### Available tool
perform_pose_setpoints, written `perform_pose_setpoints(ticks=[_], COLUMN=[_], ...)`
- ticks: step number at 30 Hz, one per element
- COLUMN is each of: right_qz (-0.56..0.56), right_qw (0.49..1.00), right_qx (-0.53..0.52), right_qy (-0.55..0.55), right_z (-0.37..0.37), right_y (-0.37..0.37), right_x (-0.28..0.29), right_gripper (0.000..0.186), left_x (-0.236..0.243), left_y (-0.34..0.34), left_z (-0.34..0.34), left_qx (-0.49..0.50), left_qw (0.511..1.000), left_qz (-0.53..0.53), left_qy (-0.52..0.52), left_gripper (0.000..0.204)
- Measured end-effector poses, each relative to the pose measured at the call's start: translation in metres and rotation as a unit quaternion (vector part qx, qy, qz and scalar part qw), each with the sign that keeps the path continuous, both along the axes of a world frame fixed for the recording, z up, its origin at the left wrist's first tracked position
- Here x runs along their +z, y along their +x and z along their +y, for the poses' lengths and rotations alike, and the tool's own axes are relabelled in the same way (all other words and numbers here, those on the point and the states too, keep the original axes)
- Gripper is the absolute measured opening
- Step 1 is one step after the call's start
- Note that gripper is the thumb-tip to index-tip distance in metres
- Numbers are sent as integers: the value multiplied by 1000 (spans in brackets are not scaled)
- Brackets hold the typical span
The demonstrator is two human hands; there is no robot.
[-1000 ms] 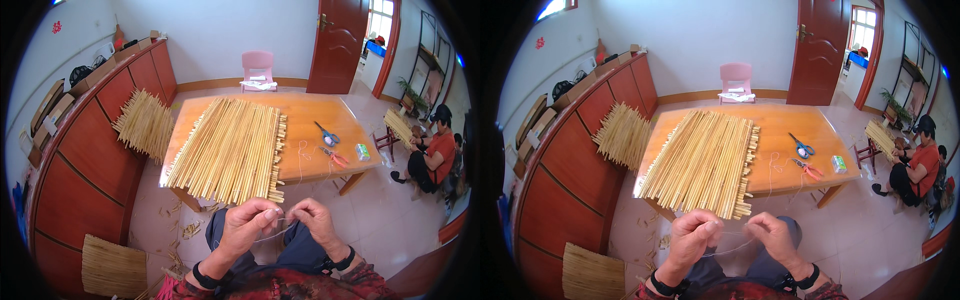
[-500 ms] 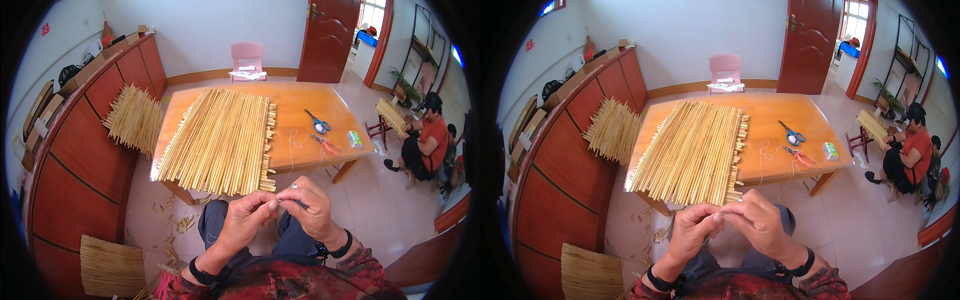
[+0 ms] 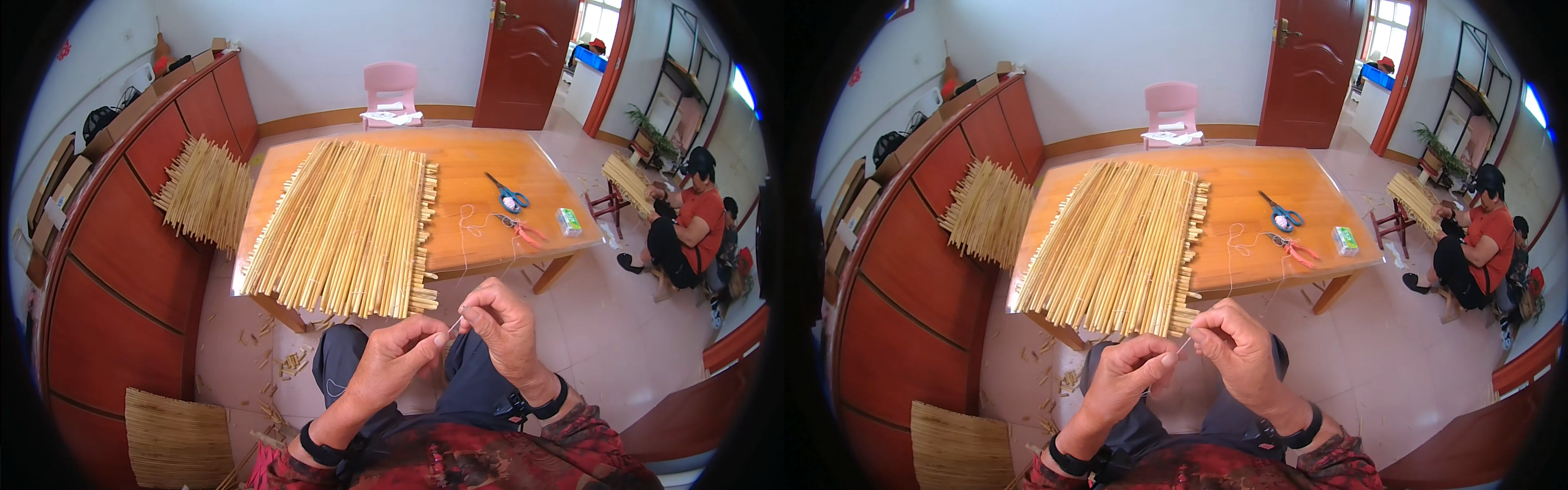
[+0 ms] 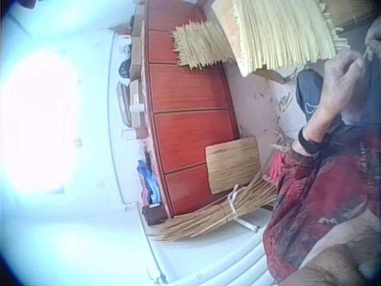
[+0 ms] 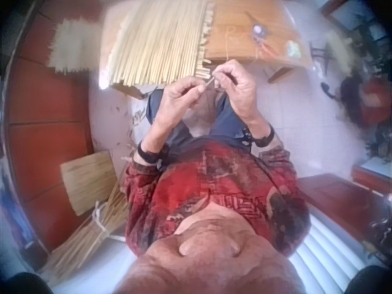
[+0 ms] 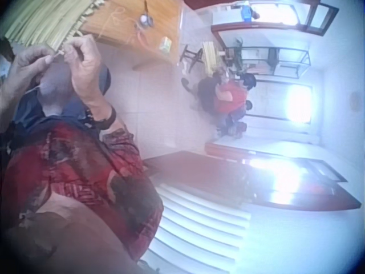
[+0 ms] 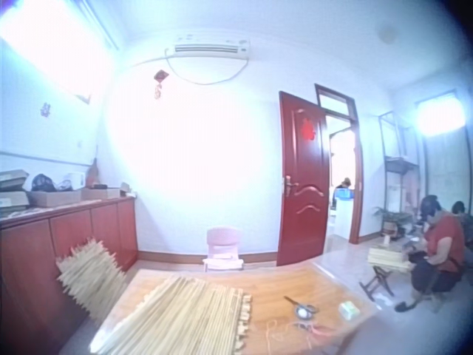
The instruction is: The person constructs a mat by aligning bamboo sticks and threading them together using string and a needle.
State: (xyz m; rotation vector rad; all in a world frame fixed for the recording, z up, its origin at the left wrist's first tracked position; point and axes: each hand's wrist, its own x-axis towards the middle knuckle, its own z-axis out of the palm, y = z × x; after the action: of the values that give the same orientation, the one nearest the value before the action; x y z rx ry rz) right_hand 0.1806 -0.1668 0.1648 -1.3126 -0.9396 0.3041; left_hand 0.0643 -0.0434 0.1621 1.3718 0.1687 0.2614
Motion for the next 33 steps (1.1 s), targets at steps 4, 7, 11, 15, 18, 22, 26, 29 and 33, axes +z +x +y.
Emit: perform_pose_setpoints(ticks=[4, 7, 11, 15, 18, 22, 26, 29, 33], right_qz=[16, -10, -39, 74, 62, 46, 45, 52, 56], right_qw=[1000, 1000, 996, 996, 994, 994, 992, 990, 990], right_qx=[-14, -16, 15, 15, 32, 30, 38, 41, 45], right_qy=[5, -22, -79, -54, -79, -93, -110, -124, -123], right_z=[0, -3, -3, -1, 1, 2, 4, 4, 5], right_y=[2, 2, -5, -10, -10, -12, -11, -11, -10], right_x=[-6, -5, -6, -10, -14, -13, -14, -15, -16], right_gripper=[7, 11, 26, 32, 35, 34, 33, 32, 31], left_x=[-11, -17, -21, -16, -18, -17, -19, -20, -22], left_y=[0, 0, 3, 3, 0, -1, -1, -1, 1], left_z=[0, 5, 4, -1, -1, -2, 0, 1, 4], left_qx=[68, 107, 127, 114, 121, 106, 127, 129, 126], left_qw=[997, 987, 984, 986, 990, 993, 991, 990, 991], left_qz=[-22, -22, -11, -11, -28, -37, -36, -40, -33], left_qy=[-25, -117, -124, -119, -70, -34, -21, -36, -32], left_gripper=[11, 10, 22, 29, 26, 14, 8, 7, 5])
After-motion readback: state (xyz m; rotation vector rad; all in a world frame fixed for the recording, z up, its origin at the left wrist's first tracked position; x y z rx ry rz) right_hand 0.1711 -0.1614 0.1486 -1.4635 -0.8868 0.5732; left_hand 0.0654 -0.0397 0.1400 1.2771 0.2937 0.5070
